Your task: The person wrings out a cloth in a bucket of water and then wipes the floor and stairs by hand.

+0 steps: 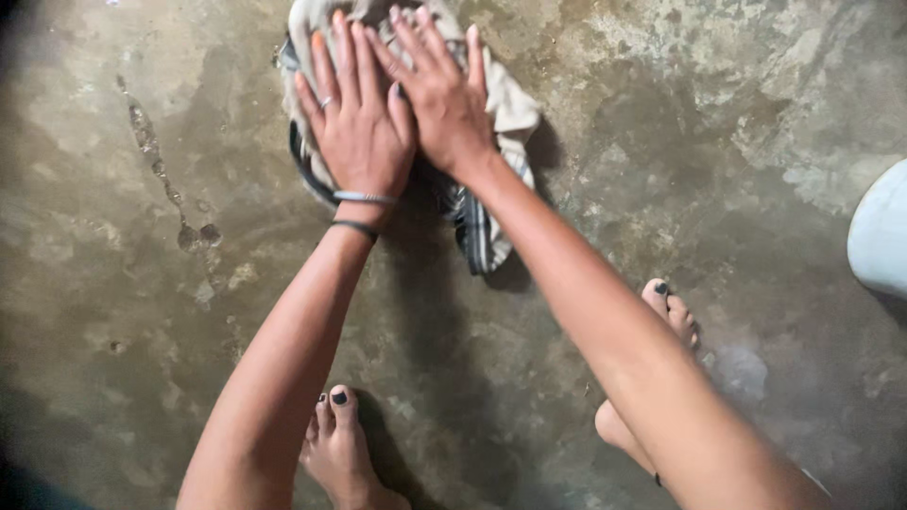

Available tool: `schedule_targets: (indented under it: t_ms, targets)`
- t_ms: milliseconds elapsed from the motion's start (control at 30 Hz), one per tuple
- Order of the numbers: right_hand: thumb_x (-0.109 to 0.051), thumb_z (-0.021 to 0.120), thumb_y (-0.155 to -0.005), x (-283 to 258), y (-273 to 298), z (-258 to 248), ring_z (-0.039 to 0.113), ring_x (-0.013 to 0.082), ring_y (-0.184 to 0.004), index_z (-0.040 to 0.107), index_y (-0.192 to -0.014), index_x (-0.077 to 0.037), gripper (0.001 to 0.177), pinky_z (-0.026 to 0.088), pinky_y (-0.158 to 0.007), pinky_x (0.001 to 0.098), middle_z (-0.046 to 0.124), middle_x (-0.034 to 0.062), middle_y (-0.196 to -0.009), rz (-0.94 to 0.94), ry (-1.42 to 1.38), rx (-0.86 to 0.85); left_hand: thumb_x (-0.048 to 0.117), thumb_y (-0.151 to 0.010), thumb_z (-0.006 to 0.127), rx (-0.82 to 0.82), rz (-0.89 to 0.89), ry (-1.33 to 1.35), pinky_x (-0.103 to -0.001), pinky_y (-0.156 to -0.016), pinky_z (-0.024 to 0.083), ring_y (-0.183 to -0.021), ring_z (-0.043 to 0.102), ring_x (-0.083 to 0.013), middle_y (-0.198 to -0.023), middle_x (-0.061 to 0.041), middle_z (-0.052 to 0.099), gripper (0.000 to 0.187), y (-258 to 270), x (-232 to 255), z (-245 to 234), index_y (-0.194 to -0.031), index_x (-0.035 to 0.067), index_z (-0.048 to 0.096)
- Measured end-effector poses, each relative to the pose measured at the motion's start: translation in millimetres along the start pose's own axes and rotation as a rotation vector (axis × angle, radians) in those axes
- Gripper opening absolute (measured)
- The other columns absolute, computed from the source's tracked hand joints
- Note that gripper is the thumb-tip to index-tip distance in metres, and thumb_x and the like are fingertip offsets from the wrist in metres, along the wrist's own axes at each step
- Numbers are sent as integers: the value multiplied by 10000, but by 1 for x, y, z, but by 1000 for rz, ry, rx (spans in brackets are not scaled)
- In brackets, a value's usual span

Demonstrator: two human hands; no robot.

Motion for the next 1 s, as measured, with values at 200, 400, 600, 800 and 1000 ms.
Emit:
schedule_targets:
  t_ms: [200, 400, 600, 800, 1000]
  targets:
    - [-284, 458, -1118, 121, 39, -45, 238, 301, -1593, 440, -1625, -221, 511, 96, -1274, 615, 348, 66, -1697, 325, 64, 58, 353, -1018, 512, -3, 249, 138, -563, -1288, 100, -1563, 252, -319, -1662, -102, 355, 639, -49, 122, 49, -1591, 90, 406]
    - [-343, 385, -1077, 80, 162, -58, 166, 309, -1601, 326, -1647, -189, 593, 114, -1276, 552, 238, 78, -1723, 635, 200, 8, 318, -975, 499, -186, 497, 276, -538, -1306, 118, -1598, 215, -300, -1707, -91, 279, 667, 54, 150, 28, -1588, 80, 386]
    - [-334, 496, -930, -29, 166, -17, 134, 411, -1539, 349, -1571, -123, 690, 128, -1179, 652, 222, 181, -1653, 378, 83, -162, 361, -914, 513, -264, 411, 176, -529, -1264, 103, -1577, 209, -321, -1683, -125, 305, 766, 114, 50, -17, -1604, 67, 357]
    - [-298, 529, -984, -18, 84, -17, 156, 369, -1589, 345, -1623, -187, 674, 150, -1244, 628, 217, 117, -1708, 246, -105, -143, 315, -932, 487, -142, 228, 68, -560, -1270, 97, -1591, 192, -352, -1701, -174, 277, 753, 57, 33, -16, -1614, 25, 355]
    - [-307, 494, -1017, 43, -11, -13, 194, 318, -1597, 364, -1613, -242, 613, 158, -1276, 607, 268, 83, -1707, 157, -84, -63, 312, -960, 460, -51, 138, 43, -544, -1283, 88, -1600, 189, -351, -1721, -158, 274, 736, -43, 43, 4, -1630, 25, 355]
Point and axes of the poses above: each hand's wrist, its own y-axis away from the middle knuckle, its own z-axis out of the palm, x = y × z, the point moved 9 cm from there along -y, towards the middle knuckle
